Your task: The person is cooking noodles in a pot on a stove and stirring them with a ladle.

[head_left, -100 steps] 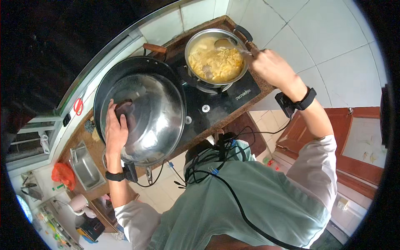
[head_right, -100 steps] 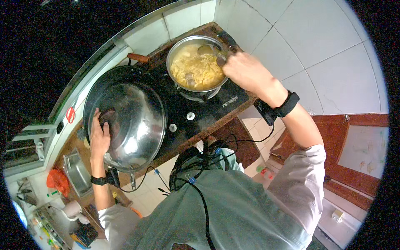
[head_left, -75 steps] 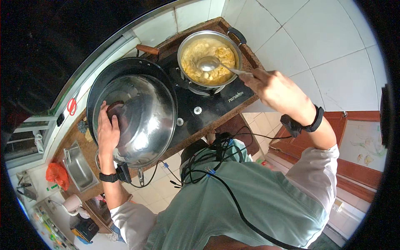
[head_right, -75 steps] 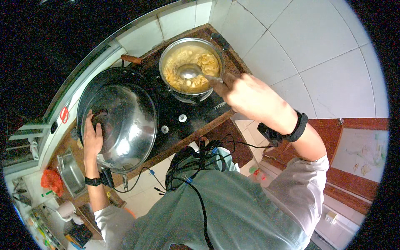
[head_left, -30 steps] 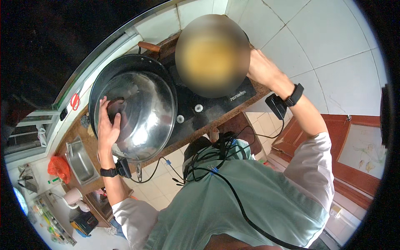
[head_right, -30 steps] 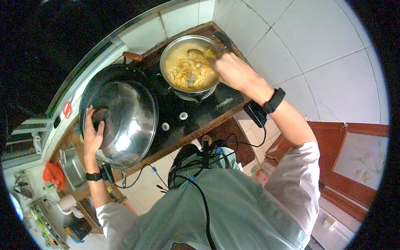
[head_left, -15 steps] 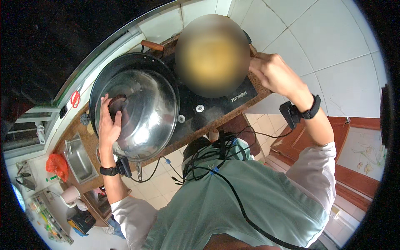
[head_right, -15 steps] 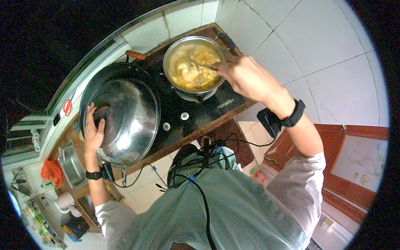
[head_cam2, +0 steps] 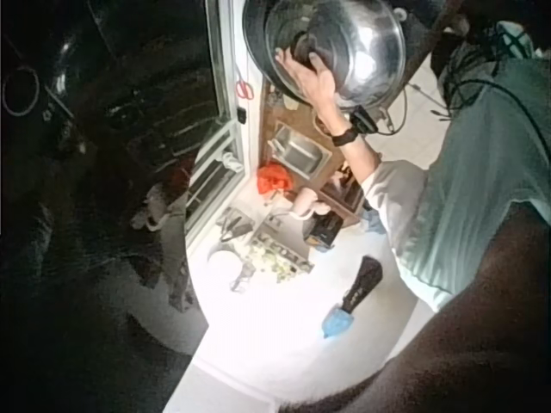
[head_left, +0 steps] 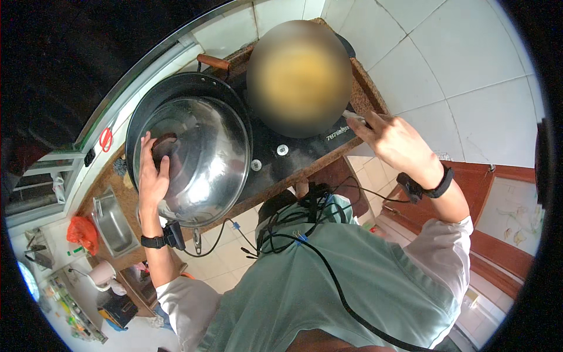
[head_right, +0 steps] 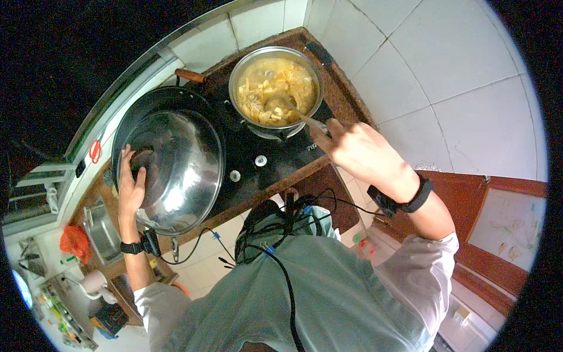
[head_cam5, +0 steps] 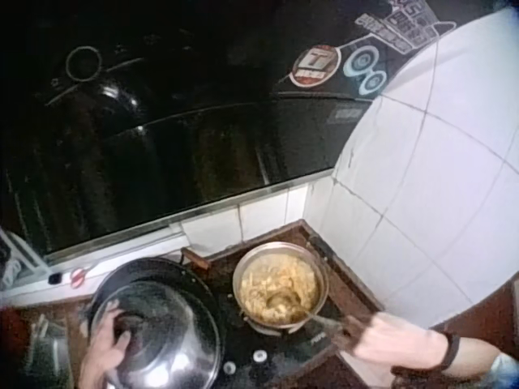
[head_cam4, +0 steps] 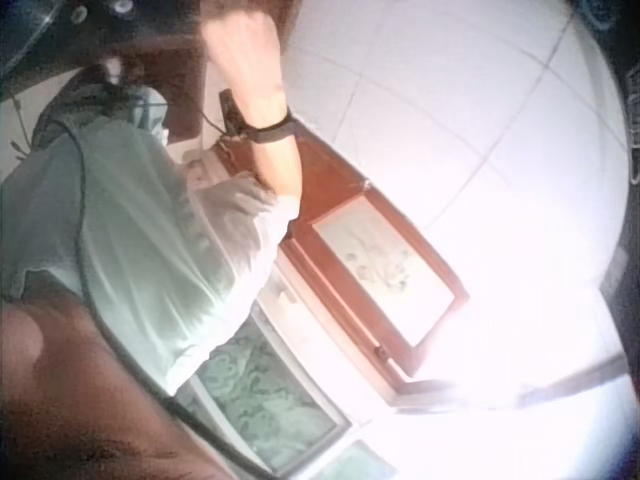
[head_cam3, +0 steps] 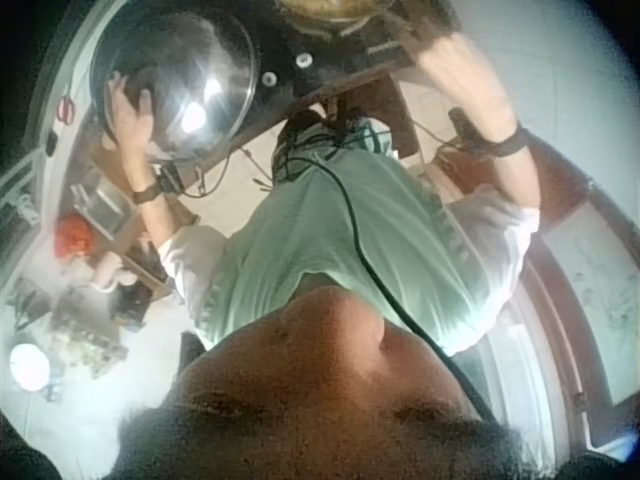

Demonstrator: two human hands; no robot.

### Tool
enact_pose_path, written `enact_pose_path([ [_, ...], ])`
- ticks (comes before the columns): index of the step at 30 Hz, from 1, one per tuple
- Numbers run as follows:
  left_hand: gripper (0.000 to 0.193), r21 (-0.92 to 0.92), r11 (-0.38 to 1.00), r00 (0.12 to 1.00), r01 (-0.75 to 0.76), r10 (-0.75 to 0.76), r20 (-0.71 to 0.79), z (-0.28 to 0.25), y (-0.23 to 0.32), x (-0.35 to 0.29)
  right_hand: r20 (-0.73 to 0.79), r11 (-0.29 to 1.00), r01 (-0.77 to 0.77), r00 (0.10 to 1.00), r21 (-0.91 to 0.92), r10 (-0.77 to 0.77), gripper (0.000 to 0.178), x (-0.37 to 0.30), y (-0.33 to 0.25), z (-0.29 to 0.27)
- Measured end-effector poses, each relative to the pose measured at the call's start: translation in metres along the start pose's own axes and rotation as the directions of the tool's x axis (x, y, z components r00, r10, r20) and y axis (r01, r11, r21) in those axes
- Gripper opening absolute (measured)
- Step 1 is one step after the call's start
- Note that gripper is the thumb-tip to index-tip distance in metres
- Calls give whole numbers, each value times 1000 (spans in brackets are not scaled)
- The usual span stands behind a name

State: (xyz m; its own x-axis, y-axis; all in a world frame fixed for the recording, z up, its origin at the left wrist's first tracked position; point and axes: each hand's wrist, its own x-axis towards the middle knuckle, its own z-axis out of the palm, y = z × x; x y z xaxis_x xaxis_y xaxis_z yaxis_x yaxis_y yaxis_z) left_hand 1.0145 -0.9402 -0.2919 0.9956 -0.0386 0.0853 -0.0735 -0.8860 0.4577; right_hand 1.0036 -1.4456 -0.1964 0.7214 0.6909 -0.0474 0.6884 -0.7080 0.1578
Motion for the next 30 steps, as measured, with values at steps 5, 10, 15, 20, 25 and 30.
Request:
enact_pose_path([
  [5, 55, -9, 1000, 1000, -12, 13, 15, -1, -1, 0, -37, 981, -77, 996, 177, 85, 56, 14, 13, 42],
  [10, 58, -4, 1000, 1000, -19, 19, 18, -1, -1, -1, -109, 945, -137, 978, 296, 176, 61, 25, 27, 66],
  [15, 59, -4, 1000, 1000, -2, 2, 21, 0, -1, -1, -85, 932, -208, 966, 296, 243, 58, 37, 29, 62],
  [20, 59, -18, 999, 999, -31, 31, 16, 1, -7, -3, -237, 945, -184, 939, 269, 250, 46, 34, 31, 22],
  [25, 59, -15, 1000, 1000, -25, 25, 16, 2, -5, -3, -216, 921, -245, 924, 304, 317, 48, 32, 35, 5],
  [30, 60, -22, 999, 999, -27, 28, 23, -1, -3, -3, -84, 943, -284, 950, 171, 301, 36, 44, 44, 49],
])
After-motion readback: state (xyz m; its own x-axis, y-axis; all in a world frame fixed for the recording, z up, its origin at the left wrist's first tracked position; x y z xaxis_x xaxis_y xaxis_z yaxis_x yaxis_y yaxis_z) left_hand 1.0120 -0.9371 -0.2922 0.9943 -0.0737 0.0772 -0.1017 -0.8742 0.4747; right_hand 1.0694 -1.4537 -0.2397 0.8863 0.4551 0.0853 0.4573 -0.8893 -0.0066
